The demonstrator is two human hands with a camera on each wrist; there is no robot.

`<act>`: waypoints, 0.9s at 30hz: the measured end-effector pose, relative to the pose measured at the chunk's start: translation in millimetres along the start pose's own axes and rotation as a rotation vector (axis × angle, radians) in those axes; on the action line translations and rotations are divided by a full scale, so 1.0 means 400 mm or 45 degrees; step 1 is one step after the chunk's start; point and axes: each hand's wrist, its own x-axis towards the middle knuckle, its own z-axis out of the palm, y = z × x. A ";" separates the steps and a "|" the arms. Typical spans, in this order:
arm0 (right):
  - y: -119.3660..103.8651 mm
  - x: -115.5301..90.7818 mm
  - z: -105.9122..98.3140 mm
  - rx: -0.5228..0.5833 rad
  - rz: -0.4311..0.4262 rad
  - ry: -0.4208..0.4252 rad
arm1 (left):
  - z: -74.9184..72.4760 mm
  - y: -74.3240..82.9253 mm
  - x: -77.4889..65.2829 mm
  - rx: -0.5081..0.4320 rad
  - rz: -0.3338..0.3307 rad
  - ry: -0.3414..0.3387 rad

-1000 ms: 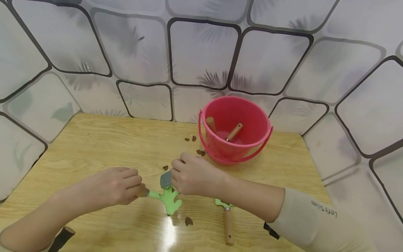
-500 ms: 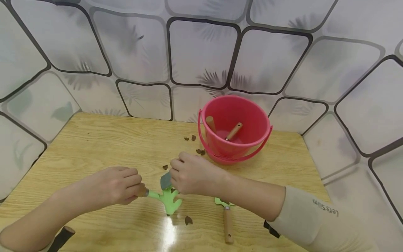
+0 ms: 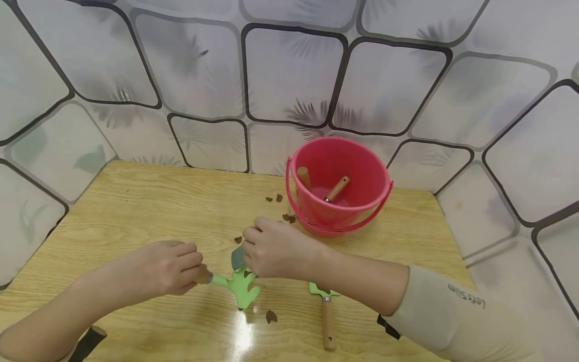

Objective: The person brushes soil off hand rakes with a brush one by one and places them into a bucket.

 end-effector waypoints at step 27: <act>-0.040 0.002 0.021 0.020 0.408 0.084 | -0.027 0.004 0.024 0.204 0.032 0.062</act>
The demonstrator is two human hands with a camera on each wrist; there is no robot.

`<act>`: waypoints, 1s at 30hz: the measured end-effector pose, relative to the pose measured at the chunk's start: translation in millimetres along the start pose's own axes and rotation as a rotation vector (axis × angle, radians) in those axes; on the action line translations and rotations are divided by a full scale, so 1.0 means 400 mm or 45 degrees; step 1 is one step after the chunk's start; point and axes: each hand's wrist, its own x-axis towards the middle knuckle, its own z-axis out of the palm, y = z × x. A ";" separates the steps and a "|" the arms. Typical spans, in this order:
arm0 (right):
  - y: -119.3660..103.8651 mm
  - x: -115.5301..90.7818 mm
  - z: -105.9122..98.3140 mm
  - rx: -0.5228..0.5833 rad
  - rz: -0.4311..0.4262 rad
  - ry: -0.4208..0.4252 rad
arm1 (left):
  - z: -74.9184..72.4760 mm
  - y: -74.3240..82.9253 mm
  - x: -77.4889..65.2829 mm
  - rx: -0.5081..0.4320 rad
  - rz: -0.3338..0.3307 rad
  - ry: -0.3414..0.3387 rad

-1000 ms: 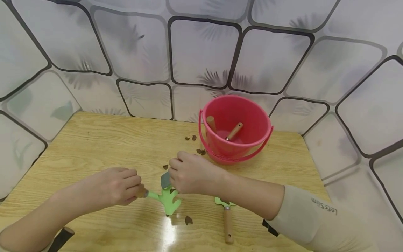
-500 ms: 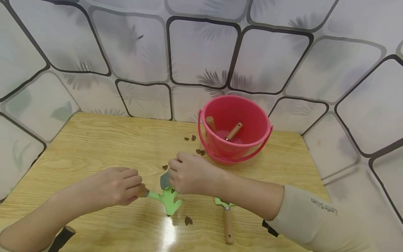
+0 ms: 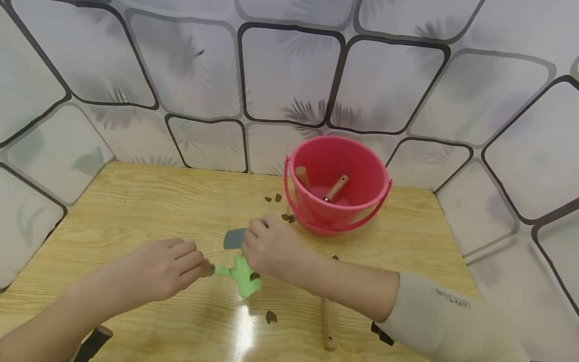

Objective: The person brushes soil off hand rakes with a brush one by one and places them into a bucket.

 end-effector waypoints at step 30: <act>0.071 -0.115 -0.027 0.355 0.441 0.696 | 0.002 0.022 -0.018 0.227 0.150 0.479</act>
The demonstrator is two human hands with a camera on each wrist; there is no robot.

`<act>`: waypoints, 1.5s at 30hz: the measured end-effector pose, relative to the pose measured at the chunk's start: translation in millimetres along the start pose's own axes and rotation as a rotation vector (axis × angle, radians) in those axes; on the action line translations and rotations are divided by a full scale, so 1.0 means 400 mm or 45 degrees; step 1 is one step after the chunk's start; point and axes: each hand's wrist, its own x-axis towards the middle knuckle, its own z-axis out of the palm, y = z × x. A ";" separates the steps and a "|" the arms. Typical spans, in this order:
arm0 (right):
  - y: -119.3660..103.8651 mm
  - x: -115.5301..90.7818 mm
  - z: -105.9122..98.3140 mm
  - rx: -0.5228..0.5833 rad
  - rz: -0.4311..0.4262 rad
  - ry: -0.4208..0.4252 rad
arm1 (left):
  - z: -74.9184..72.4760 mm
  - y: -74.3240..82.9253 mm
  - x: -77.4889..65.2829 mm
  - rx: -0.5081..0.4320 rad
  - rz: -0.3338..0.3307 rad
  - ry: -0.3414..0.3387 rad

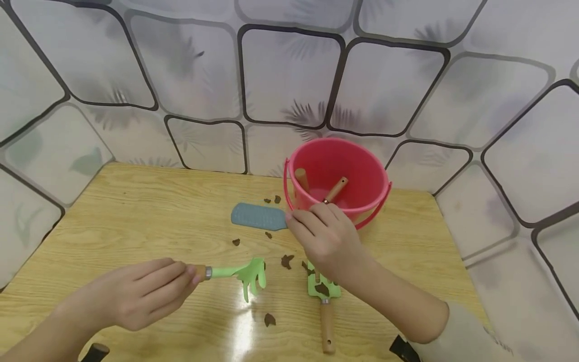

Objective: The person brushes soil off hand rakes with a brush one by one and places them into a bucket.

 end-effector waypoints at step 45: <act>0.020 0.004 0.037 0.089 -0.585 -0.756 | 0.043 -0.005 -0.022 -0.154 0.208 -0.324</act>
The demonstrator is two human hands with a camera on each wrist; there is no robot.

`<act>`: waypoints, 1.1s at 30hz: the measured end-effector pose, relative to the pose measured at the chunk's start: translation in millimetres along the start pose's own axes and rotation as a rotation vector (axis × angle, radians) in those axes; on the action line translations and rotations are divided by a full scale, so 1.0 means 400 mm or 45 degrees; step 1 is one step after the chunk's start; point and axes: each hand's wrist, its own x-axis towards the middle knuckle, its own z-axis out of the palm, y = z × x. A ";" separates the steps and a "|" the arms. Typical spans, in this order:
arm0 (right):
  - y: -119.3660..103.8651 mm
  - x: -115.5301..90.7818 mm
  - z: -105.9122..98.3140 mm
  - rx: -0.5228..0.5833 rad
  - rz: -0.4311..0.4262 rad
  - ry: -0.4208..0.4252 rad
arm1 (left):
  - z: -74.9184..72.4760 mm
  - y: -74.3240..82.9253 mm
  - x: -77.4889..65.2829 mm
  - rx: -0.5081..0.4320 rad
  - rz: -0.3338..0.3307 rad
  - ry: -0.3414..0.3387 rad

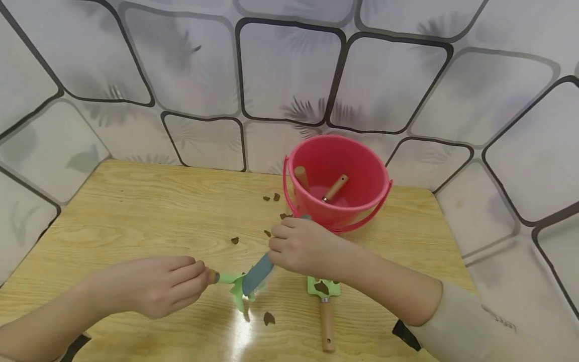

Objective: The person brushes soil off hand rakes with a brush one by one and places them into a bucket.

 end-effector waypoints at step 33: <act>0.014 0.007 0.007 0.343 0.141 0.233 | 0.006 -0.003 -0.019 -0.068 -0.030 0.181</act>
